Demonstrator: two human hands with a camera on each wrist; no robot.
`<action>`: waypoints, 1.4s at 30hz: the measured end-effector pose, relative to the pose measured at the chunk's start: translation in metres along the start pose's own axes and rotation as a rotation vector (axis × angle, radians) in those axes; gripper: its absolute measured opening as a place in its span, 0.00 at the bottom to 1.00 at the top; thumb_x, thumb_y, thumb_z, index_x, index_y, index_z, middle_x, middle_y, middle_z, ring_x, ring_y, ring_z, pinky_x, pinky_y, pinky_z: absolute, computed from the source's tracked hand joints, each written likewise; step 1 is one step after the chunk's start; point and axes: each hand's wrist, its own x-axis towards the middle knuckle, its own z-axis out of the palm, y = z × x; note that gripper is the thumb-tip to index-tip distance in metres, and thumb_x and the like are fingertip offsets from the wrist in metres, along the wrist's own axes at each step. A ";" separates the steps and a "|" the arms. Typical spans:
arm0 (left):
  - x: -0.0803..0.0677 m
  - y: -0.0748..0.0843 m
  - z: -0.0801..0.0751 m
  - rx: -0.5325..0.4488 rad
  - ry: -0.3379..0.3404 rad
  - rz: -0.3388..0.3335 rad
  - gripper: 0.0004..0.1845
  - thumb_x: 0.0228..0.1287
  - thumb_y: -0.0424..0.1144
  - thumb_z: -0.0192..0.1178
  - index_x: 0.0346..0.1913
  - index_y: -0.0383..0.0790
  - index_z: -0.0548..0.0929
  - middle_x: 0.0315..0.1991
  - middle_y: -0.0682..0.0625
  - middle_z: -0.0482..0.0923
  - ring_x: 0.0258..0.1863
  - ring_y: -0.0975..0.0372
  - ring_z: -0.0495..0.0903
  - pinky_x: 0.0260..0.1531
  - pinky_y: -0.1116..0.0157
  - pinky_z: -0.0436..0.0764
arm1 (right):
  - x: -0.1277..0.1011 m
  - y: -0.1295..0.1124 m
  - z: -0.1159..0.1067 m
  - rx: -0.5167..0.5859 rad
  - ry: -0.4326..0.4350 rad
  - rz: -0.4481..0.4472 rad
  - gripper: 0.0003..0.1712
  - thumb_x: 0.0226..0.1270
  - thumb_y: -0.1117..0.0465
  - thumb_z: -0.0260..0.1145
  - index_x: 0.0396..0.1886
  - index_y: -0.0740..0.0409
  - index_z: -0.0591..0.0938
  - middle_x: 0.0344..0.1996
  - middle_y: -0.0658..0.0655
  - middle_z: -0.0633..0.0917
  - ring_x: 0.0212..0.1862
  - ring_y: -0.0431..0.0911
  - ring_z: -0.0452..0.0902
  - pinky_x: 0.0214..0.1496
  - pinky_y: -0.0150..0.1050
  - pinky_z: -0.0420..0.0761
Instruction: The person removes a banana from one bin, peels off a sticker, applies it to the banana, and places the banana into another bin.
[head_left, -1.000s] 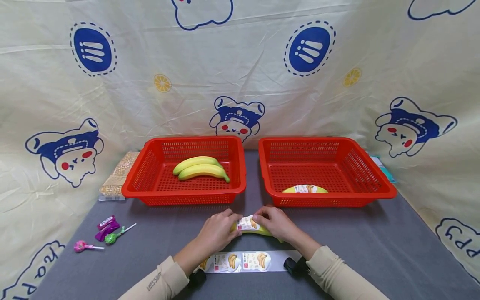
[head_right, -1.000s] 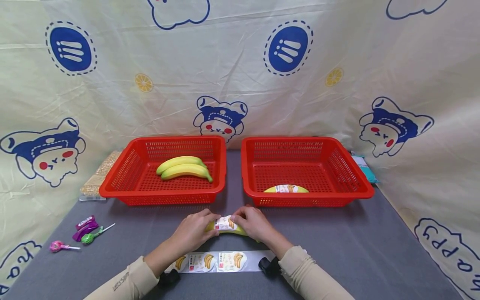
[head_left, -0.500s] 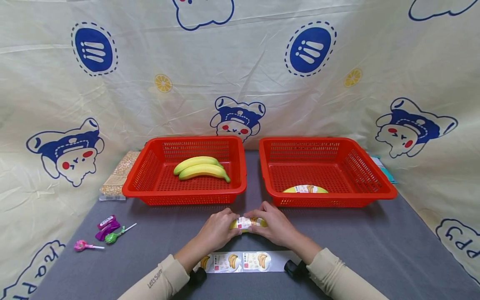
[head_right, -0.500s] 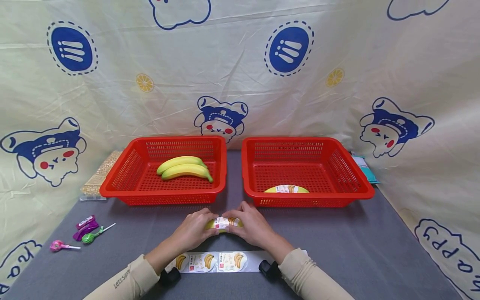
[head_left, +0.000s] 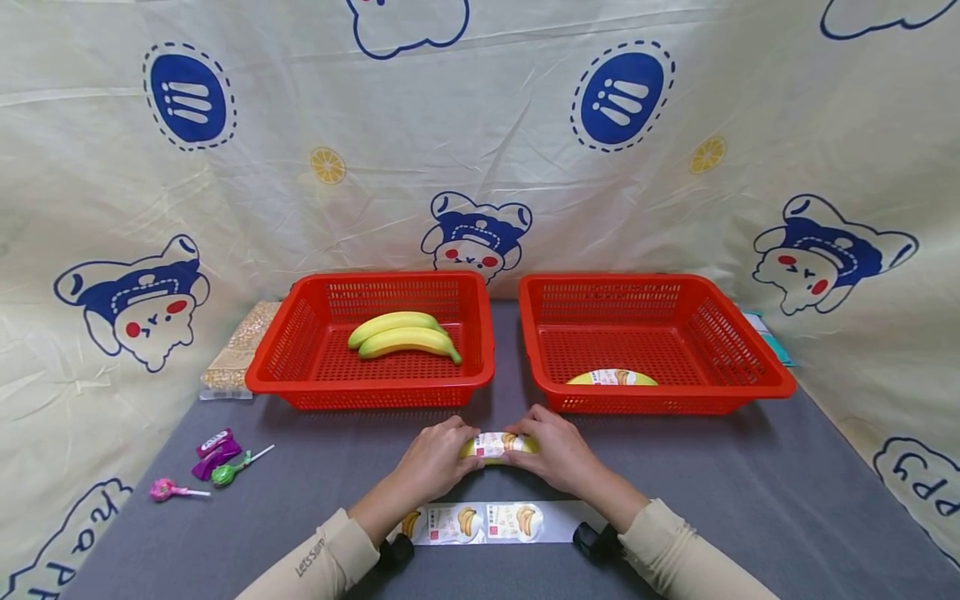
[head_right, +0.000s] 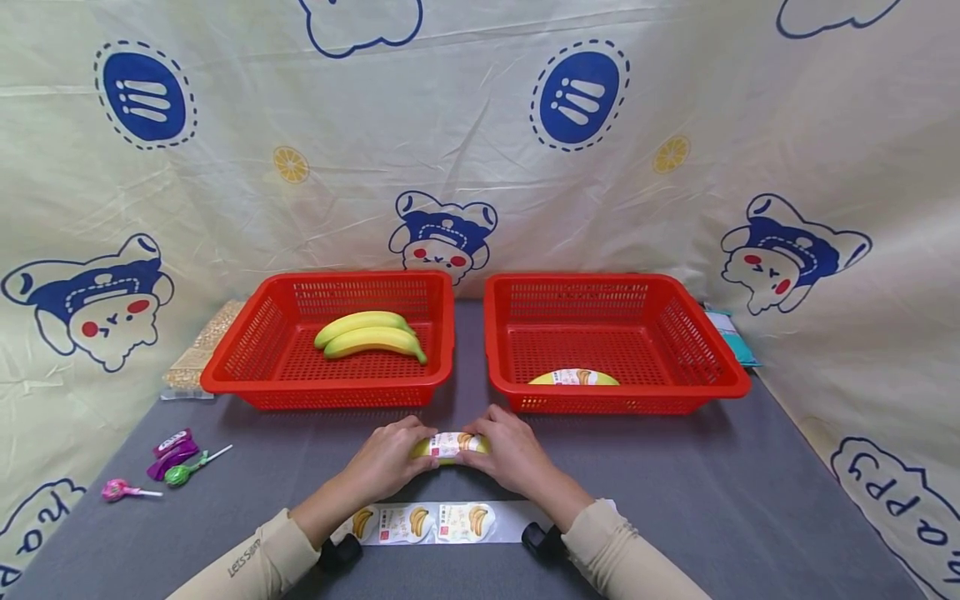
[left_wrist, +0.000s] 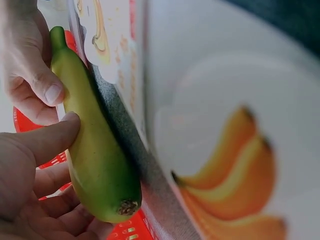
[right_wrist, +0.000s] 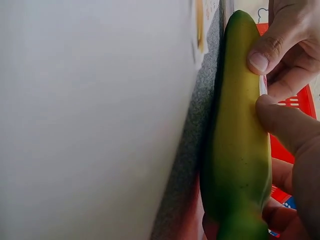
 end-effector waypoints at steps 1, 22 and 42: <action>0.000 0.000 0.000 0.002 0.001 0.001 0.20 0.54 0.46 0.68 0.47 0.38 0.84 0.38 0.49 0.80 0.33 0.61 0.79 0.33 0.64 0.77 | 0.000 0.000 0.000 -0.001 -0.002 -0.005 0.21 0.49 0.47 0.74 0.43 0.48 0.86 0.30 0.45 0.75 0.32 0.36 0.68 0.36 0.33 0.67; 0.000 0.001 0.001 0.015 -0.014 -0.003 0.20 0.54 0.46 0.68 0.47 0.38 0.83 0.38 0.49 0.80 0.32 0.61 0.79 0.32 0.64 0.78 | 0.002 -0.006 -0.001 -0.074 -0.045 0.001 0.19 0.48 0.46 0.74 0.42 0.42 0.84 0.32 0.45 0.75 0.35 0.38 0.67 0.36 0.36 0.69; 0.004 0.007 0.003 0.094 -0.008 -0.028 0.20 0.56 0.53 0.64 0.50 0.47 0.84 0.33 0.51 0.80 0.27 0.61 0.78 0.24 0.66 0.75 | 0.001 -0.004 -0.002 -0.018 -0.110 0.065 0.22 0.49 0.49 0.74 0.45 0.46 0.81 0.33 0.47 0.75 0.35 0.41 0.67 0.36 0.37 0.68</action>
